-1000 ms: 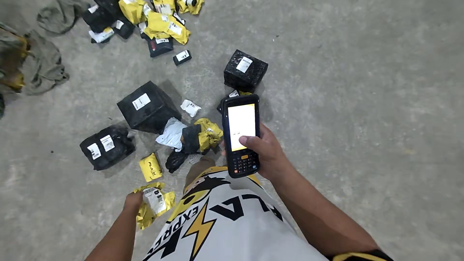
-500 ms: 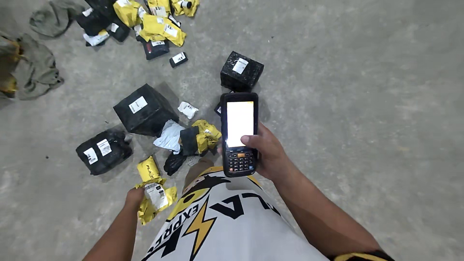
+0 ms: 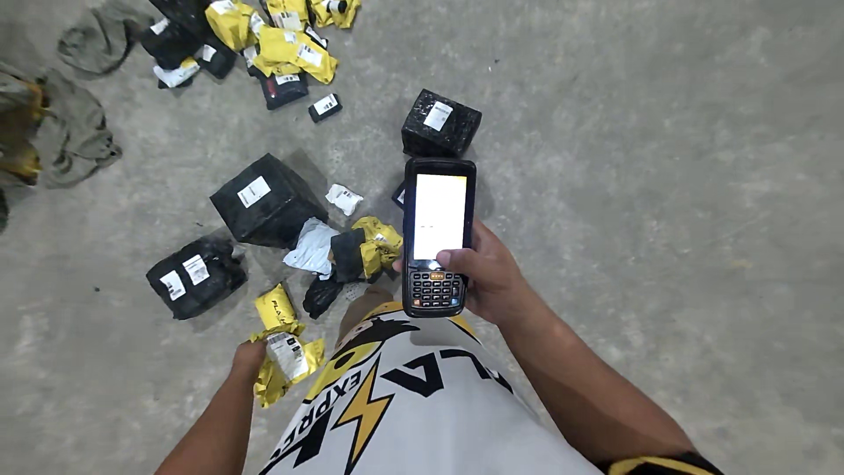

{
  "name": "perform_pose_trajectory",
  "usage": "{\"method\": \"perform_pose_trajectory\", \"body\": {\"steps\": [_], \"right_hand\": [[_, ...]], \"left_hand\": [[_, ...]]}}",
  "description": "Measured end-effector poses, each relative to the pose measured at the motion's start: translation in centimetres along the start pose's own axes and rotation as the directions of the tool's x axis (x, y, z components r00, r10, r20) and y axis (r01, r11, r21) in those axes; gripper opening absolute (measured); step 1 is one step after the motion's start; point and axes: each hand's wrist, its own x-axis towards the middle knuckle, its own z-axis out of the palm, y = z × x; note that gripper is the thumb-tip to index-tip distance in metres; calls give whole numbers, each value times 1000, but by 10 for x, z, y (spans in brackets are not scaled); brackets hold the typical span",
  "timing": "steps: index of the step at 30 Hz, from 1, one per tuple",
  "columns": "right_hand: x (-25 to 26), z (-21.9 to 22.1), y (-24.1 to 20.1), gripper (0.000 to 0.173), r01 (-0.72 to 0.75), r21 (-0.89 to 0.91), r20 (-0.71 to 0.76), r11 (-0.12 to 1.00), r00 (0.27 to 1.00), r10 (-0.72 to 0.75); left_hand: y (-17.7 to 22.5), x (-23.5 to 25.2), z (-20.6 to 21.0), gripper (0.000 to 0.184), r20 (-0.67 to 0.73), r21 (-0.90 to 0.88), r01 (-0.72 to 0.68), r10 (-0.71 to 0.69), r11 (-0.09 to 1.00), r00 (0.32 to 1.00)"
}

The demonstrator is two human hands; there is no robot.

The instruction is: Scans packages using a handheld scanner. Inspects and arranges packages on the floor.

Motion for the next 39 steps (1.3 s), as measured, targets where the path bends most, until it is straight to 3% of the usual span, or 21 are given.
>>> {"method": "perform_pose_trajectory", "body": {"steps": [18,39], "right_hand": [[1,-10,1,61,33,54,79,998,996,-37],[2,-13,1,58,42,55,49,998,998,-45]], "left_hand": [[-3,2,7,41,8,10,-8,8,1000,1000],[2,5,5,43,-3,29,3,-3,1000,1000]]}}
